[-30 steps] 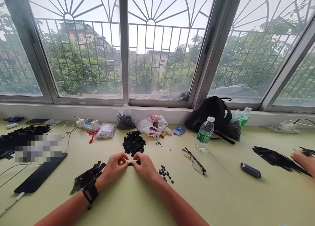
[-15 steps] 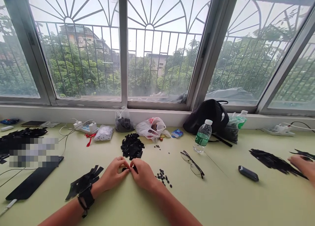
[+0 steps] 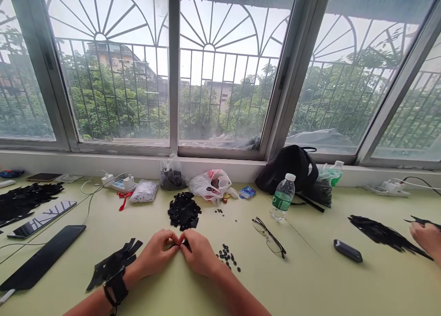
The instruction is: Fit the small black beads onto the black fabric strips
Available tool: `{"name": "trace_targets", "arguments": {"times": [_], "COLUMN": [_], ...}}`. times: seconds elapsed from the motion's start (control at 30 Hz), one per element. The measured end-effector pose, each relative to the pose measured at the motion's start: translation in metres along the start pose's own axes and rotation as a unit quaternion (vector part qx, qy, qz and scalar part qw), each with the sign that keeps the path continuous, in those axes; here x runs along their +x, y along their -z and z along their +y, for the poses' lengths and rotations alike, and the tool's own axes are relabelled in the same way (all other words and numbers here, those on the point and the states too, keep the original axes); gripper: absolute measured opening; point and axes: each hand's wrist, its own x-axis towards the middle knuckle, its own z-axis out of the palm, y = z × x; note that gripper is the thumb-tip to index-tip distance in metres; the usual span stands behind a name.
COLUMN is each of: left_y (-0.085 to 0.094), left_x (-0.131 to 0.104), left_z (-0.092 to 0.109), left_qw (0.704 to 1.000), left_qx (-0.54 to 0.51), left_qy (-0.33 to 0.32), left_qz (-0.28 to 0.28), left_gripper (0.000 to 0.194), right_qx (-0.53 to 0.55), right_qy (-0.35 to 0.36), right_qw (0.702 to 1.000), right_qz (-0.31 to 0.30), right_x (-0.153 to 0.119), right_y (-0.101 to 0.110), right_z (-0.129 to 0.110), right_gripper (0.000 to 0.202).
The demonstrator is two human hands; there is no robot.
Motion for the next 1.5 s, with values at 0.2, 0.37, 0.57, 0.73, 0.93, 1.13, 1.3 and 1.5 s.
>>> {"name": "trace_targets", "arguments": {"times": [0.2, 0.37, 0.57, 0.73, 0.93, 1.13, 1.3, 1.5], "left_y": [0.001, 0.002, 0.000, 0.000, -0.003, -0.004, -0.007, -0.009], "left_x": [0.002, 0.000, -0.002, 0.001, 0.004, 0.002, -0.001, 0.001], "left_z": [0.002, 0.003, 0.011, 0.009, 0.003, 0.007, 0.012, 0.015], "left_qw": [0.998, 0.997, 0.996, 0.991, 0.980, 0.969, 0.969, 0.963], "left_qx": [-0.052, -0.068, -0.086, -0.132, -0.197, -0.224, -0.229, -0.263], "left_qy": [0.020, 0.025, 0.008, 0.029, 0.028, 0.042, 0.021, 0.014], "left_qz": [-0.020, -0.028, -0.029, -0.006, 0.022, 0.094, 0.086, 0.064], "left_gripper": [0.008, 0.007, 0.009, 0.012, 0.017, 0.024, 0.024, 0.029], "right_qx": [-0.012, -0.020, 0.003, 0.092, 0.199, 0.245, 0.274, 0.276], "right_qy": [-0.004, 0.009, 0.010, -0.004, -0.032, -0.051, -0.045, -0.029], "right_qw": [1.000, 1.000, 1.000, 0.996, 0.979, 0.966, 0.958, 0.958], "right_qz": [-0.004, -0.005, 0.010, 0.013, 0.022, 0.072, 0.075, 0.073], "right_x": [0.000, -0.001, 0.000, 0.005, 0.007, 0.010, 0.010, 0.008], "right_y": [-0.003, -0.004, -0.001, 0.001, 0.003, 0.004, 0.006, 0.001], "right_z": [0.000, 0.001, -0.001, -0.003, -0.007, -0.007, -0.004, -0.015], "right_gripper": [0.014, 0.012, 0.012, 0.007, 0.010, 0.018, 0.024, 0.027]}}
